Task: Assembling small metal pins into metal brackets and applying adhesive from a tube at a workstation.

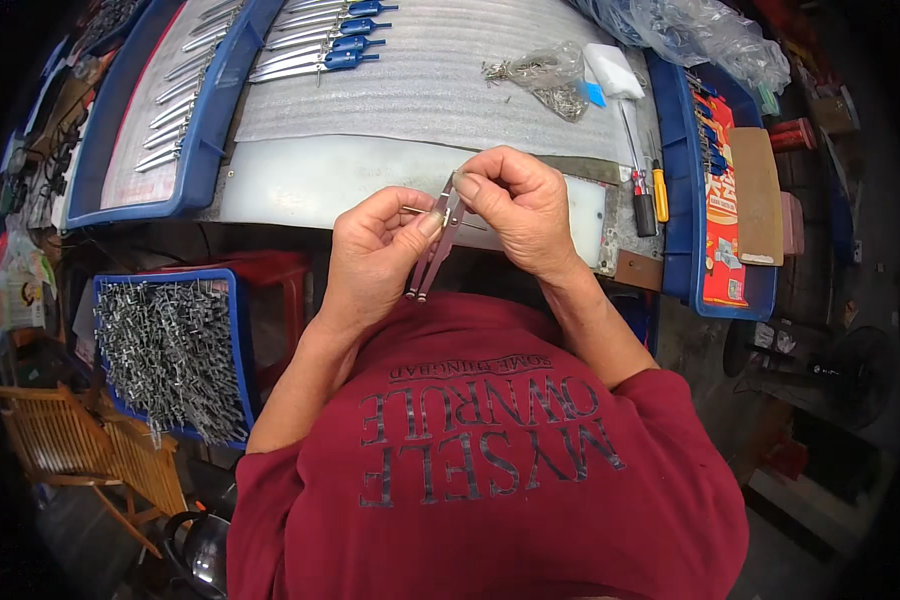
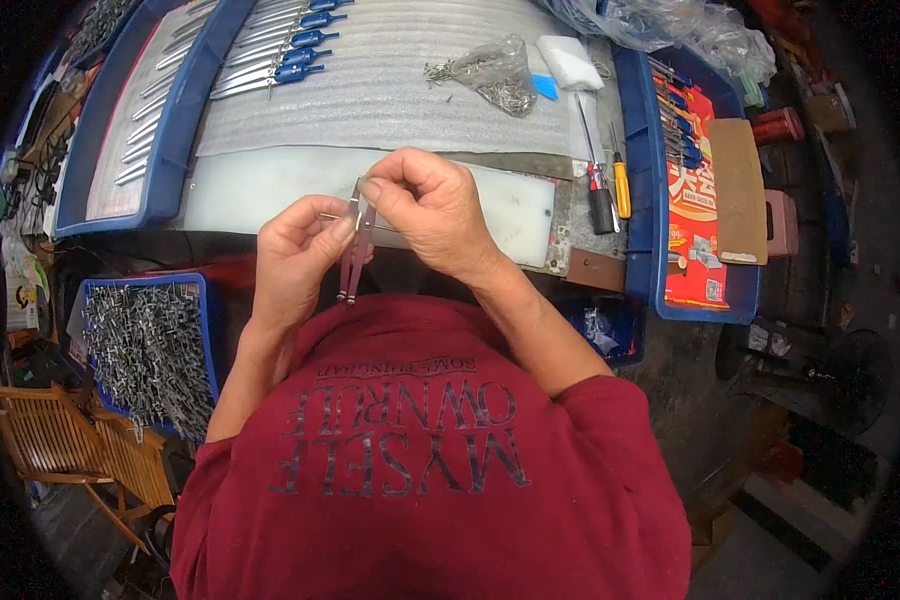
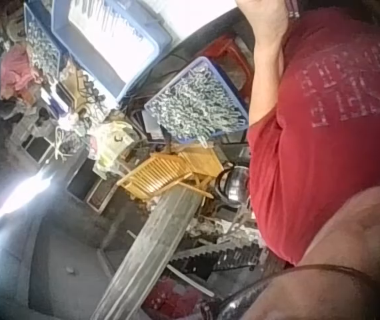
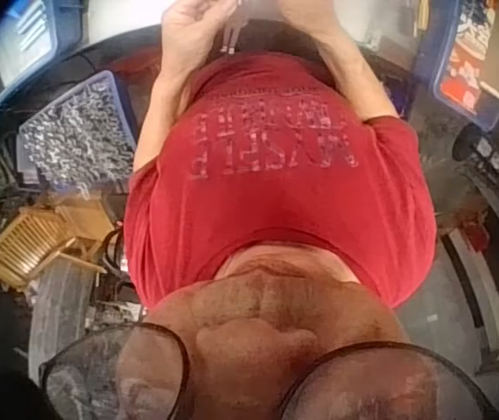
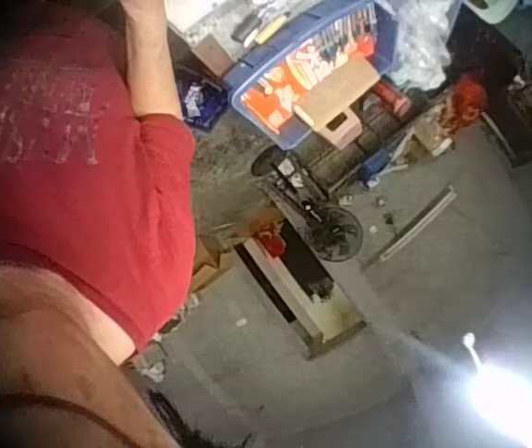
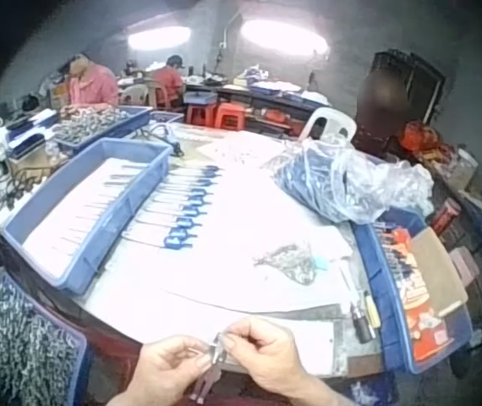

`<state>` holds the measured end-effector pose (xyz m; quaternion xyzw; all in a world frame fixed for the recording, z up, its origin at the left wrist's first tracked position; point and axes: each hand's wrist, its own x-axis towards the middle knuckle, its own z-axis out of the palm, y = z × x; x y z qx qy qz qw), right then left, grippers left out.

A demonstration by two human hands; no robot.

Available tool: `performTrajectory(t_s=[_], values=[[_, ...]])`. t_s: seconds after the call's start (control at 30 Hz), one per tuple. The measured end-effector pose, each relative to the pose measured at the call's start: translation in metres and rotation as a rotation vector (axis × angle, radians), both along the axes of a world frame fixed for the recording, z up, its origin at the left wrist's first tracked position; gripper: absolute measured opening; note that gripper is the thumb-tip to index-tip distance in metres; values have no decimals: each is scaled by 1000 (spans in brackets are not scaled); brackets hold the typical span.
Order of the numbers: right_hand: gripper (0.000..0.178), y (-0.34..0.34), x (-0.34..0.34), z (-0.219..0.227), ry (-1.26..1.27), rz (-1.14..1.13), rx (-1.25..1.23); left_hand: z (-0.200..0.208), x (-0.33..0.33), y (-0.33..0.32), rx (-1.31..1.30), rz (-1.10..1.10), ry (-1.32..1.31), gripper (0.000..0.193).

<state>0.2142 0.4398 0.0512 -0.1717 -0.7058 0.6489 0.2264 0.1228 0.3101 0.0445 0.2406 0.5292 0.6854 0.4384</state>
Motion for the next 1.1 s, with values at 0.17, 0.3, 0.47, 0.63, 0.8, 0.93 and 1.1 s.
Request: performTrajectory(t_s=[0.17,0.3,0.47,0.63,0.8,0.93,1.1], values=[[6,0,2,2,5,-26,59,0,0,0,15,-3,-16,13],[6,0,3,3,-17,-34,72,0,1,0,16,3,-19,12],[8,-1,2,4,15,-21,-74,-1,0,0,-2,-1,-9,13],[13,3,1,0,23,33,-127,-3,-1,0,-4,-8,-33,13],[19,8,3,-4,7,78,-243,-3,-2,0,-13,-37,-52,14],[20,8,2,-5,-8,58,-254,-4,-2,0,-12,-39,-77,15],[20,7,3,-3,-15,51,-250,-3,2,0,10,-10,-103,13]])
